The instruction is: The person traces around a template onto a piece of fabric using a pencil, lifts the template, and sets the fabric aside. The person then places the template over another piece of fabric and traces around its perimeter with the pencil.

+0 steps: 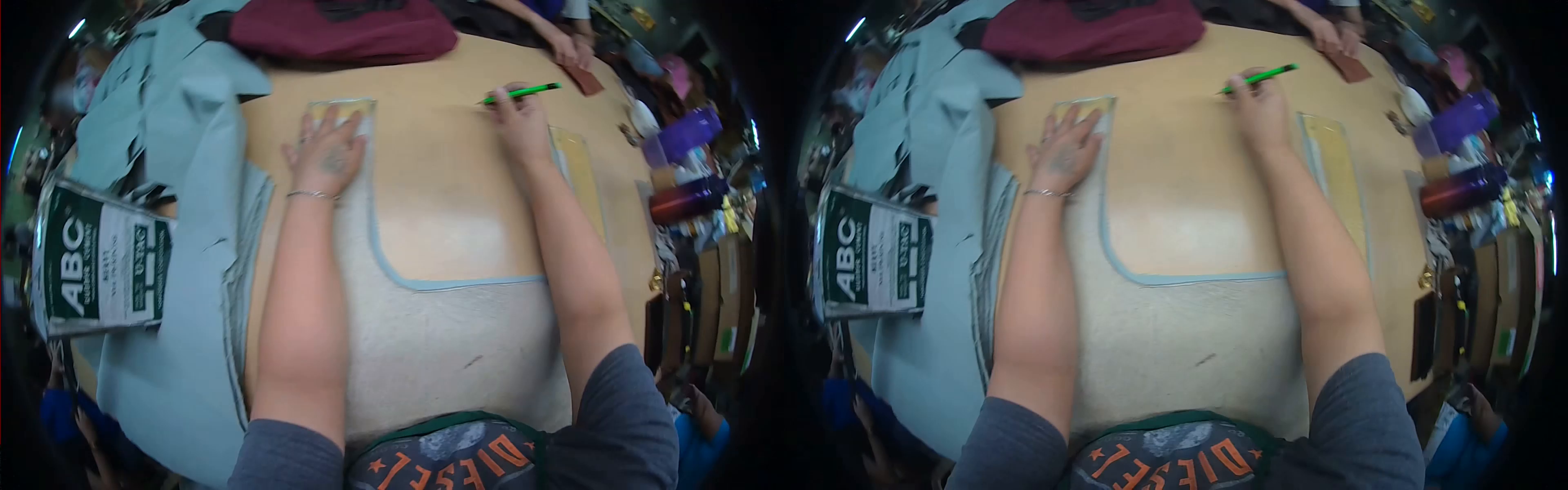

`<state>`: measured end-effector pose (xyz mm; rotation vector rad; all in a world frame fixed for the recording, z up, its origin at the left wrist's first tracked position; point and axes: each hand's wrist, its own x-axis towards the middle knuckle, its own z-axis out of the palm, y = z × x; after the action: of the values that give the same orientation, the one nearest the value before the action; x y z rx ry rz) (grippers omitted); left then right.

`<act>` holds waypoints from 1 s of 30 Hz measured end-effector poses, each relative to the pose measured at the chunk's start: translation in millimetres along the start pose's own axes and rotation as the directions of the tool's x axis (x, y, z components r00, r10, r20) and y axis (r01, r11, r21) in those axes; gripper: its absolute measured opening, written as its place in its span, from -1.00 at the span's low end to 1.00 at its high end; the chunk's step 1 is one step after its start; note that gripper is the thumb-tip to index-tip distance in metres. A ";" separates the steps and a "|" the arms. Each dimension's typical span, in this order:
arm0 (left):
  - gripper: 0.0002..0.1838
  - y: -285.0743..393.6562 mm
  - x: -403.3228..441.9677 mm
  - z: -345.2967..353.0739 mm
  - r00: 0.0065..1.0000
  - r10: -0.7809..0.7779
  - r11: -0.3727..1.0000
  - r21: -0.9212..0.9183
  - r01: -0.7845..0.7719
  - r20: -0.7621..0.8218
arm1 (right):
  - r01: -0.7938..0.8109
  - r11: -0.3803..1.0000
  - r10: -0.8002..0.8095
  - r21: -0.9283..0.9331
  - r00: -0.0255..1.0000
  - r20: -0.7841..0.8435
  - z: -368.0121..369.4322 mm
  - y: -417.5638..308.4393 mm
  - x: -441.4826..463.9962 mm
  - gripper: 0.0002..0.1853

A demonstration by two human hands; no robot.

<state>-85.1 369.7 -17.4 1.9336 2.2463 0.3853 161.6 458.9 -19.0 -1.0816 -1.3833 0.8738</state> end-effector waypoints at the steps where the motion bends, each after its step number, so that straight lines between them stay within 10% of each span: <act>1: -0.54 1.2 0.0 -0.2 1.000 0.006 1.000 -0.017 -0.006 -0.001 | -0.037 0.994 0.032 0.106 0.998 0.053 29.4 -4.0 -11.6 -0.82; 17: -0.53 0.9 0.4 0.3 1.000 -0.004 0.997 -0.083 0.004 -0.004 | 0.308 0.873 -0.235 -0.378 0.945 0.228 115.7 -35.3 -70.6 -0.87; 30: -0.50 -0.8 6.3 4.6 1.000 -0.022 1.000 -0.004 0.023 0.012 | 0.418 0.882 -0.249 -0.216 0.804 0.540 32.9 -91.7 -204.9 -0.84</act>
<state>-85.6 376.2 -21.7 1.9020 2.2564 0.3742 109.5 238.8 -0.1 -0.8264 -2.1489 0.6919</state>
